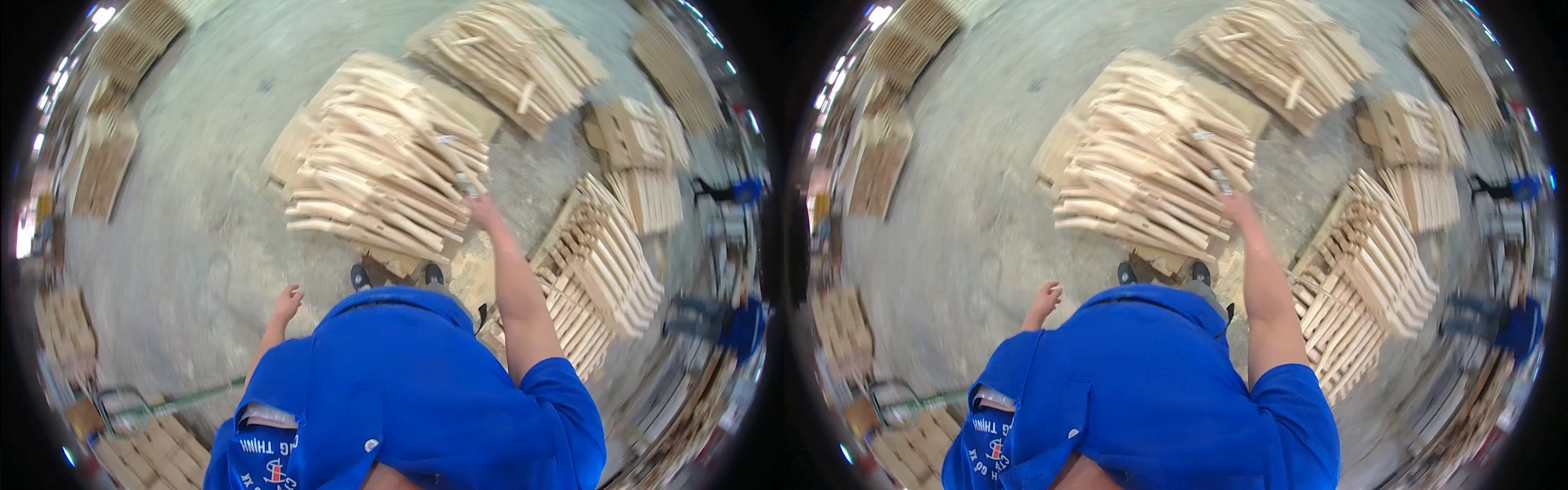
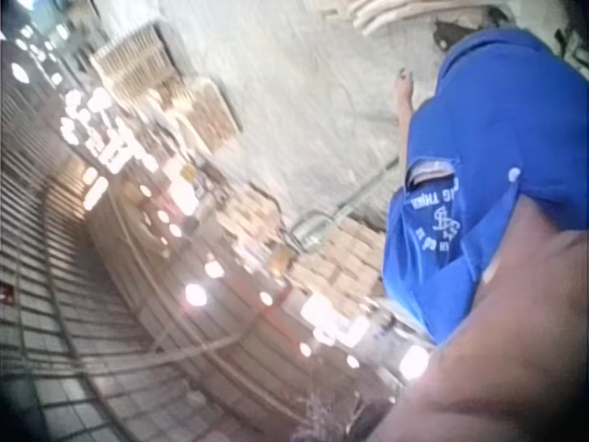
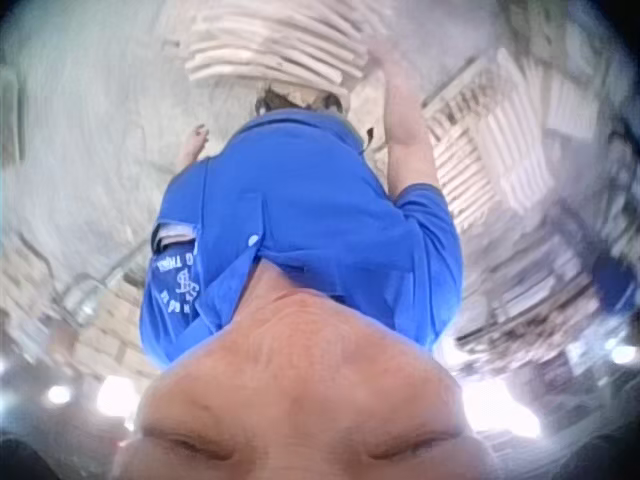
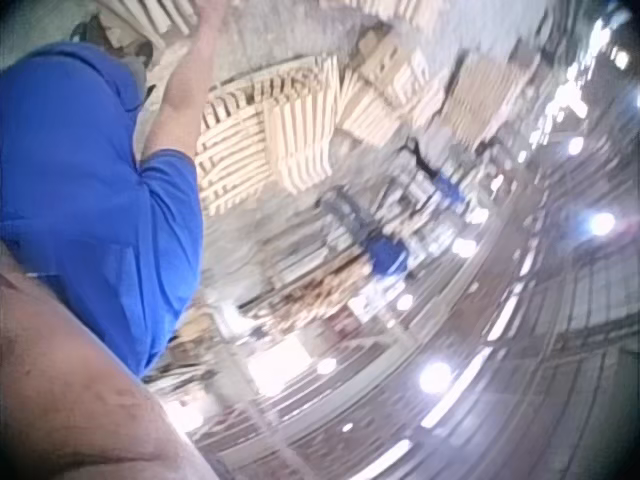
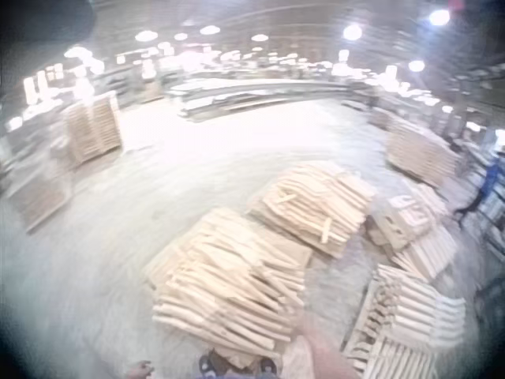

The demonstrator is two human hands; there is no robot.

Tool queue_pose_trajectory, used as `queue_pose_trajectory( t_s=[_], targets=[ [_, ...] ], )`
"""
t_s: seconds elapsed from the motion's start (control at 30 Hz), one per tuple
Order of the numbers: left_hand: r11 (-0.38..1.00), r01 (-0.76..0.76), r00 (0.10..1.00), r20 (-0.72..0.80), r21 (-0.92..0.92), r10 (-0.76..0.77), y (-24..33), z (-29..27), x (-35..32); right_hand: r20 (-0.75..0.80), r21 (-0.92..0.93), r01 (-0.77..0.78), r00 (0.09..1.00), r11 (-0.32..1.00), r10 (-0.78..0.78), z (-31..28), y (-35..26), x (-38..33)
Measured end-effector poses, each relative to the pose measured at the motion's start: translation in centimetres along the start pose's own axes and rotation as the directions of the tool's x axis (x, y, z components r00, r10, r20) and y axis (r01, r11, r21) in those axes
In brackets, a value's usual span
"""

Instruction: The person picks up curved wooden pieces from a pile and stacks them on a pallet. They use a red-handled tool to adjust the alignment of the pieces while stacking them in neat rows.

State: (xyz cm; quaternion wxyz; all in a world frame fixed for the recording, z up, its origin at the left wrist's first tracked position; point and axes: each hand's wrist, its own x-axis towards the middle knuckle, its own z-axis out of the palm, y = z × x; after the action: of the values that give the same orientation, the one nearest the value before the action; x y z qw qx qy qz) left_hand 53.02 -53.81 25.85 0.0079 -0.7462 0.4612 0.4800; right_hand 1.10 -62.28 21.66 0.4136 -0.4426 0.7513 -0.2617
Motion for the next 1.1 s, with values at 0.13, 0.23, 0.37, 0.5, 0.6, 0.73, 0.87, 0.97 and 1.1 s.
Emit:
queue_pose_trajectory(
  t_s=[0.13,0.23,0.37,0.5,0.6,0.73,0.87,0.97,1.1],
  targets=[
    [0.978,-0.038,0.999,0.012,-0.203,0.041,5.5,-3.4,6.4,0.238,-0.163,-0.097,0.962,0.982,0.135,3.8,-3.0,-1.5],
    [0.993,-0.062,0.989,0.130,-0.103,0.075,9.6,-4.1,8.4,0.249,-0.217,-0.153,0.946,0.964,0.207,6.6,-0.1,-6.3],
    [0.706,-0.394,0.883,0.456,0.589,0.113,14.5,-1.4,10.6,0.052,-0.086,-0.461,0.883,0.883,0.467,7.2,9.1,-16.7],
    [0.661,-0.379,0.909,0.394,0.648,0.135,18.5,5.4,10.0,-0.323,0.283,-0.655,0.623,0.701,0.713,2.0,17.9,-29.9],
    [0.471,-0.594,0.802,0.524,0.652,0.287,25.3,13.9,7.6,-0.249,0.752,-0.534,0.312,0.386,0.917,-3.5,23.4,-38.5],
    [0.363,-0.756,0.654,0.651,0.545,0.385,32.2,27.8,2.4,-0.149,0.981,0.148,0.185,0.123,0.971,-9.5,28.7,-43.5],
    [-0.160,-0.969,0.115,0.918,0.188,0.380,40.6,40.4,-2.6,-0.048,0.904,0.400,0.440,-0.148,0.897,-16.1,31.7,-42.9],
    [-0.428,-0.901,-0.058,0.956,0.073,0.287,45.6,50.3,-8.6,-0.058,0.867,0.461,0.468,-0.188,0.882,-19.3,34.2,-42.2],
    [-0.648,-0.760,-0.241,0.947,-0.047,0.214,51.7,60.1,-12.9,-0.045,0.834,0.513,0.433,-0.205,0.900,-22.4,36.2,-39.4]
  ],
)
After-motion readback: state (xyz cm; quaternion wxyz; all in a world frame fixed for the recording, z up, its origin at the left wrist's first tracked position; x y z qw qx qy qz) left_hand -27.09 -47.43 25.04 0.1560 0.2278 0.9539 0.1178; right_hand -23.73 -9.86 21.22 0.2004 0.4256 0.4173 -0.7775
